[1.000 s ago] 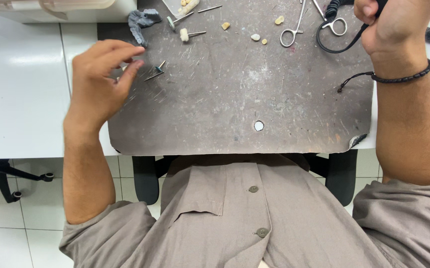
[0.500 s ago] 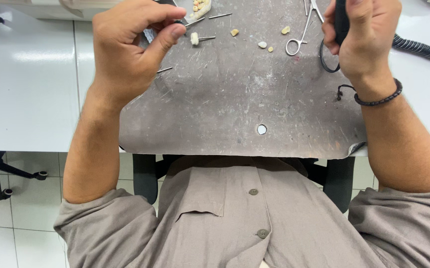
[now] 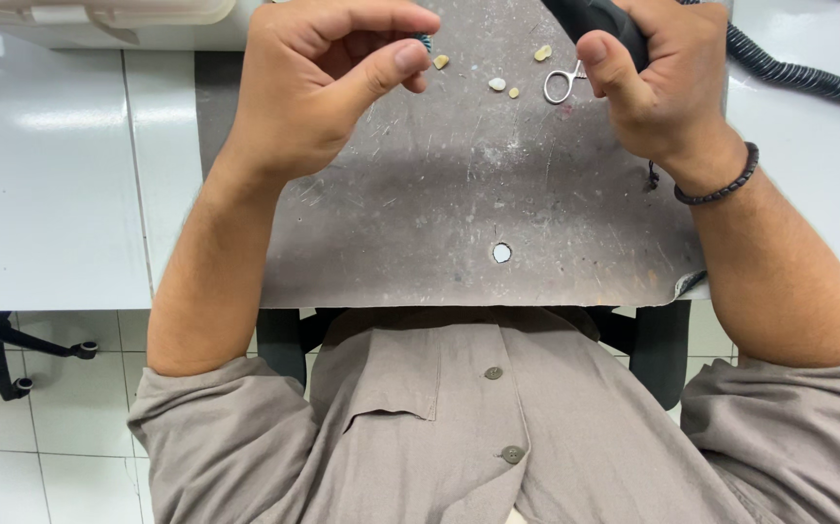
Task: The person uses a rotary handpiece with different attachments to grind and polish small dental crowns at a workbench. They hold each crown in one hand while working its surfaces with a grinding bur, a blue abrasive disc, and a white felt polishing wheel, setting finished pieces aside and picking up new ones.
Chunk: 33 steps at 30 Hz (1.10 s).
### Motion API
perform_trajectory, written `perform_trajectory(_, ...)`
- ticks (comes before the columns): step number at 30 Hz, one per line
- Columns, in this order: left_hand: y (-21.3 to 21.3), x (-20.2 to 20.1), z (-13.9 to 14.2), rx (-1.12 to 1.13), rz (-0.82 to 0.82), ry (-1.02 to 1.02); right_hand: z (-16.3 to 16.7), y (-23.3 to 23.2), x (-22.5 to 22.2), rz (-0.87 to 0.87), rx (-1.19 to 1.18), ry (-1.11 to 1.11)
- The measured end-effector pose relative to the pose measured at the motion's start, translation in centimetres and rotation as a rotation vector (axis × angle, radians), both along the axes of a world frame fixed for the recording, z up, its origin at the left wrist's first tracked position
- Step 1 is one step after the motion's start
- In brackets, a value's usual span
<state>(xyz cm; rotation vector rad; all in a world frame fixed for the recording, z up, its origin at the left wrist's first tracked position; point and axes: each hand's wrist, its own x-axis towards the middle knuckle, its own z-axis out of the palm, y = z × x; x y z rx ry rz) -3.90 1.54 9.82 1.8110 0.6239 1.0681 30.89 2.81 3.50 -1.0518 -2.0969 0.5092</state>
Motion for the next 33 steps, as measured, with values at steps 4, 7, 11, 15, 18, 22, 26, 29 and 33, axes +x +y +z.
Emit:
perform_trajectory(4,0.8,-0.3,-1.7,-0.248,-0.124,-0.274,-1.2,0.5,0.4,0.039,0.078,-0.077)
perform_trajectory(7,1.0,-0.6,-2.9,-0.406,-0.218,-0.45,-1.5,0.6,0.3,0.084,0.109,-0.1)
perform_trajectory(11,1.0,-0.6,-3.8,-0.485,-0.293,-0.509,-1.2,0.7,-0.3,0.112,0.125,-0.145)
perform_trajectory(15,1.2,0.0,-4.1,-0.487,-0.337,-0.488,-0.8,0.4,-0.7,0.14,0.127,-0.156)
perform_trajectory(18,1.3,0.4,-4.2,-0.486,-0.33,-0.473,-0.7,0.4,-0.9,0.145,0.139,-0.175)
perform_trajectory(22,1.4,0.4,-4.3,-0.5,-0.327,-0.479,-0.8,0.5,-1.0,0.157,0.152,-0.162)
perform_trajectory(26,1.5,0.5,-4.4,-0.485,-0.329,-0.471,-0.8,0.6,-1.1,0.158,0.147,-0.189)
perform_trajectory(29,1.6,0.5,-4.4,-0.482,-0.335,-0.461,-0.8,0.6,-1.1,0.163,0.143,-0.191)
perform_trajectory(33,1.5,0.4,-4.3,-0.492,-0.331,-0.48,-0.8,0.7,-1.1,0.167,0.146,-0.183)
